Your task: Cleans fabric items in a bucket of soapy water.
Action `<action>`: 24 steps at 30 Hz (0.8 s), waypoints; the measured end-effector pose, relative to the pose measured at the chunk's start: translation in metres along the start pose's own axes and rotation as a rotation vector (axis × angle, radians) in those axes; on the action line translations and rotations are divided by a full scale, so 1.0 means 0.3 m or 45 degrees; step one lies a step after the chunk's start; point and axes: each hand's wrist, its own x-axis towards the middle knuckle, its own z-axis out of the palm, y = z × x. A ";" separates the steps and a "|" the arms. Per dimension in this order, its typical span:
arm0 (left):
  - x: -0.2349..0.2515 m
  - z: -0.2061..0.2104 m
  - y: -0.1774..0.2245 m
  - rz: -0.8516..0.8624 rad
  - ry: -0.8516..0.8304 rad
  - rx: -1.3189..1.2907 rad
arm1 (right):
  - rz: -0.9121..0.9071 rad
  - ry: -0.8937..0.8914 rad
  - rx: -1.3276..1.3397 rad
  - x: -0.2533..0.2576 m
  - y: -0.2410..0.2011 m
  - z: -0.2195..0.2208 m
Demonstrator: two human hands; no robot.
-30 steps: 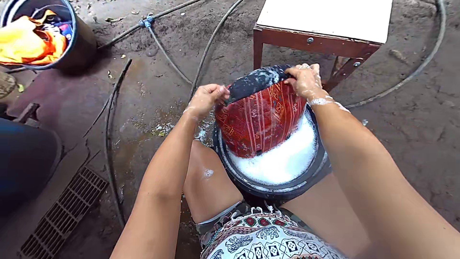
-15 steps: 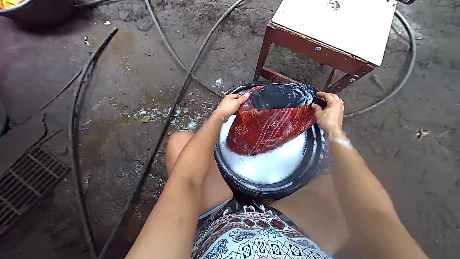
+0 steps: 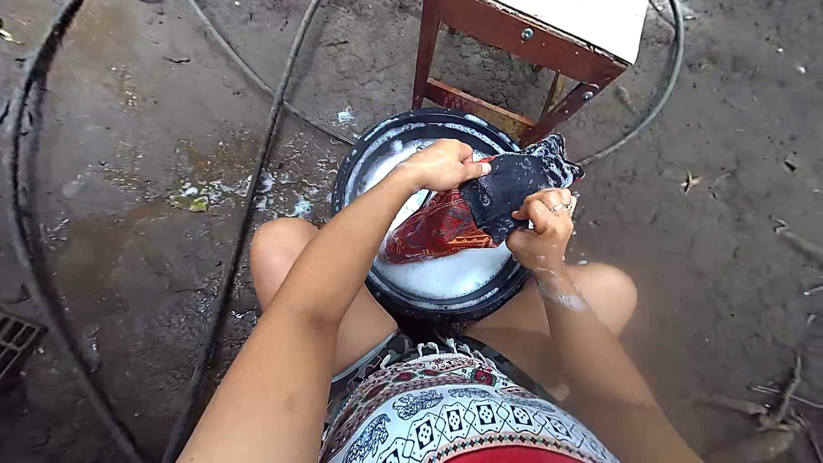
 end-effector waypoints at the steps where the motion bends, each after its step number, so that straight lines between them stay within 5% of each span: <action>1: 0.001 0.001 0.013 0.042 -0.019 0.045 | 0.020 0.022 0.014 -0.003 0.007 -0.009; 9: 0.055 0.043 0.085 0.234 0.084 -0.175 | 0.180 0.177 0.416 -0.028 0.125 -0.117; 14: 0.127 0.077 0.181 0.122 0.206 -0.416 | 0.968 0.260 0.843 -0.069 0.112 -0.256; 17: 0.155 0.085 0.281 0.073 0.205 -0.430 | 1.299 0.029 0.721 -0.026 0.029 -0.310; 24: 0.210 0.112 0.372 0.170 0.162 -0.439 | 1.094 0.234 0.477 -0.068 0.042 -0.266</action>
